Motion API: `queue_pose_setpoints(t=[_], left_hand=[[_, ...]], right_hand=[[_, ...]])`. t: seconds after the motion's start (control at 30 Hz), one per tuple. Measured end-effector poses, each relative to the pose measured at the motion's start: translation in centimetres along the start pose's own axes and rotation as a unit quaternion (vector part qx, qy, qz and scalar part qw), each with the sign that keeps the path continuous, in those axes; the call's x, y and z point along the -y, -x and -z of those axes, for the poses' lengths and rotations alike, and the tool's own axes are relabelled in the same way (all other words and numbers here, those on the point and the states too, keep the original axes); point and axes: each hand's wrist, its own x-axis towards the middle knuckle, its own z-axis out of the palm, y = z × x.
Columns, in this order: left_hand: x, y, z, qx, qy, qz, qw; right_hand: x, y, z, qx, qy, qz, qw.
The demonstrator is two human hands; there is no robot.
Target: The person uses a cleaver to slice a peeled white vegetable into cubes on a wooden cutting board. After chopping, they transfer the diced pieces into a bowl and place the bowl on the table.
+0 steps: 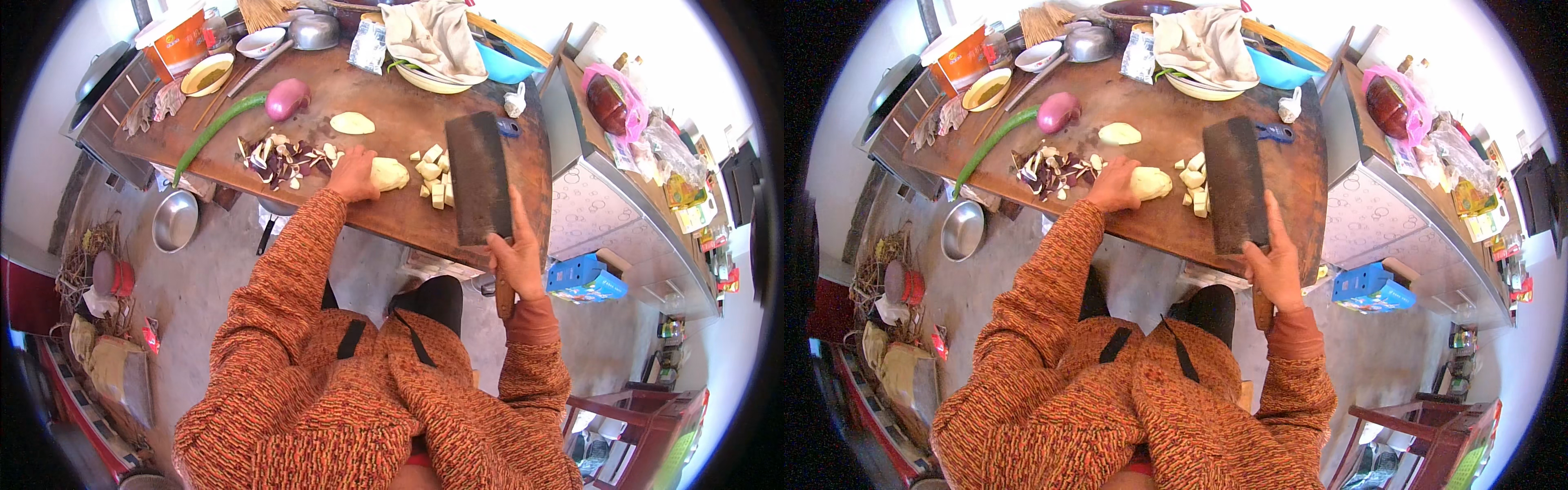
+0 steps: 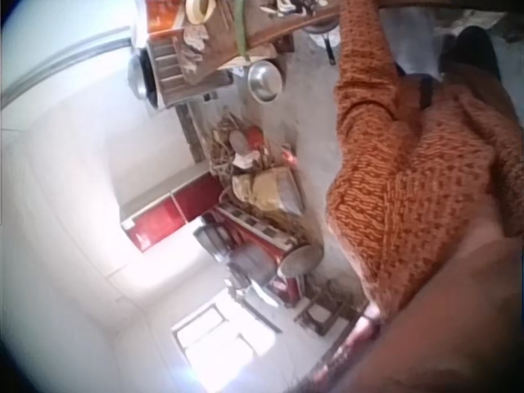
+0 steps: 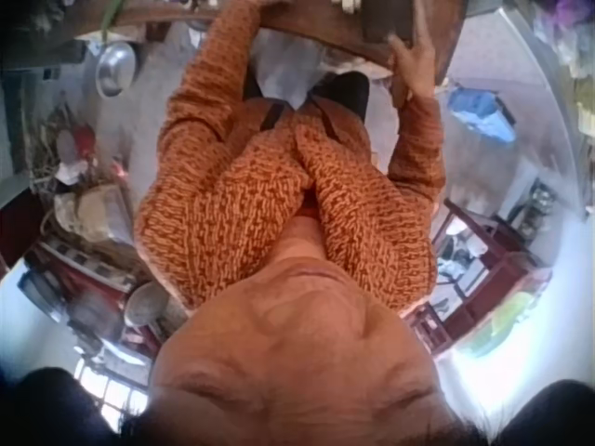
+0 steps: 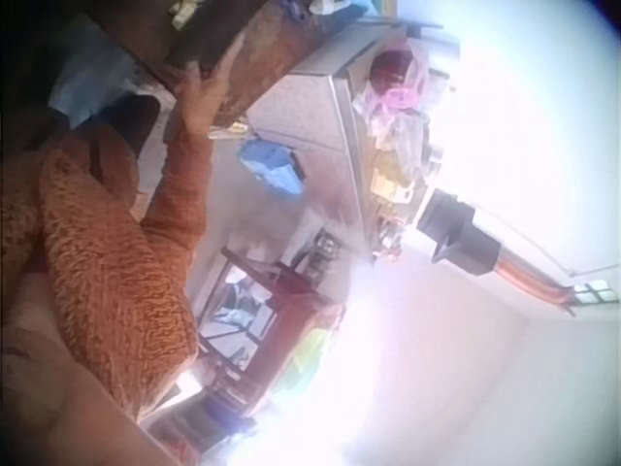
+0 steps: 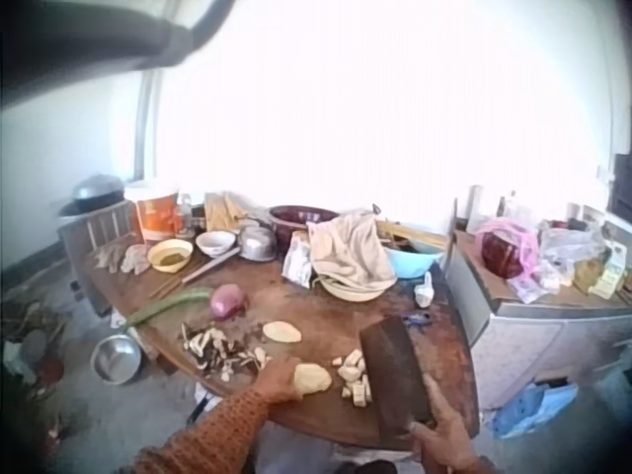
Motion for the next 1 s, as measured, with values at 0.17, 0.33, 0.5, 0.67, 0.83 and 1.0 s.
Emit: queue_pose_setpoints(t=[0.17,0.33,0.5,0.67,0.83,1.0], left_hand=[[-0.4,1.3,0.0,0.047,0.008,-0.068,0.997],[-2.3,1.6,0.8,0.141,-0.017,-0.162,0.977],[-3.3,1.6,0.6,0.158,-0.049,-0.209,0.964],[-3.0,3.3,-0.8,0.030,-0.129,-0.183,0.974],[-3.4,5.5,0.2,-0.154,0.113,-0.096,0.977],[-4.6,7.7,-3.1,-0.290,0.174,0.002,0.941]], right_hand=[[0.9,2.0,1.2,-0.045,-0.018,0.015,0.999],[1.0,3.8,1.1,-0.024,0.071,0.017,0.997],[0.9,3.7,0.4,0.036,0.173,0.039,0.983],[0.6,1.7,-1.2,0.071,0.204,0.097,0.972],[1.6,0.2,-2.2,0.095,0.242,0.145,0.955],[2.3,-1.4,-2.9,0.147,0.290,0.171,0.930]])
